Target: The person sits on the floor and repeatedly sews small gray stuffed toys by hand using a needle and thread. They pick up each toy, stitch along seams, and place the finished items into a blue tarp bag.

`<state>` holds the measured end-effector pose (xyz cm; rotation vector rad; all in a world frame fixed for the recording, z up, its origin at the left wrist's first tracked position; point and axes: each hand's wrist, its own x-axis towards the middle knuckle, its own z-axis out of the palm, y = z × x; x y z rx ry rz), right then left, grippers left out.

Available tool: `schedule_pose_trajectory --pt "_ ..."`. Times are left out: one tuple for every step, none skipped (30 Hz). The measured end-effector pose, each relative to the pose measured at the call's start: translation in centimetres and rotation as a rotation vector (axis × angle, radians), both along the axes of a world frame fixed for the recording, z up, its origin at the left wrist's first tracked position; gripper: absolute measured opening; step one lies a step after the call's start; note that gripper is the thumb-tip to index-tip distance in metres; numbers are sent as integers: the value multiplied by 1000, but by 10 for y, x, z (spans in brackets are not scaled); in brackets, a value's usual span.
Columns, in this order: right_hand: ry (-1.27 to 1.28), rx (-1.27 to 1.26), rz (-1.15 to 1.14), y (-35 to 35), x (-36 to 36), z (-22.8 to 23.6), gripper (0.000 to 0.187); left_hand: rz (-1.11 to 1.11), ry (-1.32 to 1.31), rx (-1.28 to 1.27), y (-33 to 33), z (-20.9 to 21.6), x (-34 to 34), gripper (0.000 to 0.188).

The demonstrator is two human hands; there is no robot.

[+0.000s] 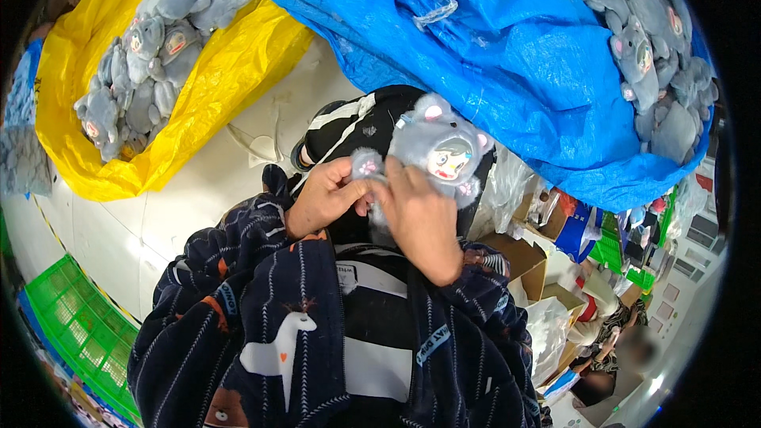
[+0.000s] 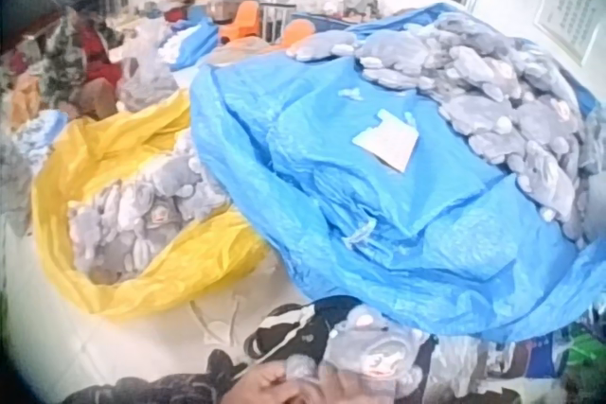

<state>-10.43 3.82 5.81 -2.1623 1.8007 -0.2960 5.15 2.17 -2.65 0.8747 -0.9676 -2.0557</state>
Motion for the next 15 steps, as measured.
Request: schedule_pose_trajectory --pt "16 19 -28 -2 -3 -2 33 -11 -17 -12 1 -1 1 12" --pt "-1 13 -30 0 -6 -8 33 -24 -33 -24 1 -3 3 12" --pt "-32 -27 -67 -1 -9 -9 33 -20 -41 -33 0 0 3 13" --pt "-62 -69 -106 -2 -10 -11 33 -19 -48 -43 1 3 3 13" --pt "-93 -111 -145 -2 -11 -10 33 -19 -55 -53 2 5 5 14" --pt "-79 -124 -110 -1 -9 -4 34 -50 -57 -51 1 3 7 14" --pt "-49 -180 45 1 -9 1 36 -54 -71 -88 -1 5 6 13" --pt "-65 -90 53 4 -5 0 36 -75 -114 -121 -2 5 5 13" --pt "-89 -2 54 6 -5 -5 36 -100 -160 -159 -4 5 3 13" --pt "-115 -104 7 3 -10 -9 36 -80 -153 -158 -3 6 5 12" --pt "-83 -54 -59 4 -21 -2 37 -59 -144 -156 -3 5 5 12" --pt "-158 -124 -85 8 -35 -2 40 -53 -135 -149 -4 4 5 14" --pt "-239 -190 -105 14 -48 -5 43 -68 -141 -129 -7 3 8 15" --pt "-478 -113 -224 24 -59 -7 52 -81 -146 -108 -10 2 10 17" --pt "-616 39 -391 32 -67 2 55 -91 -152 -81 -11 2 11 18"
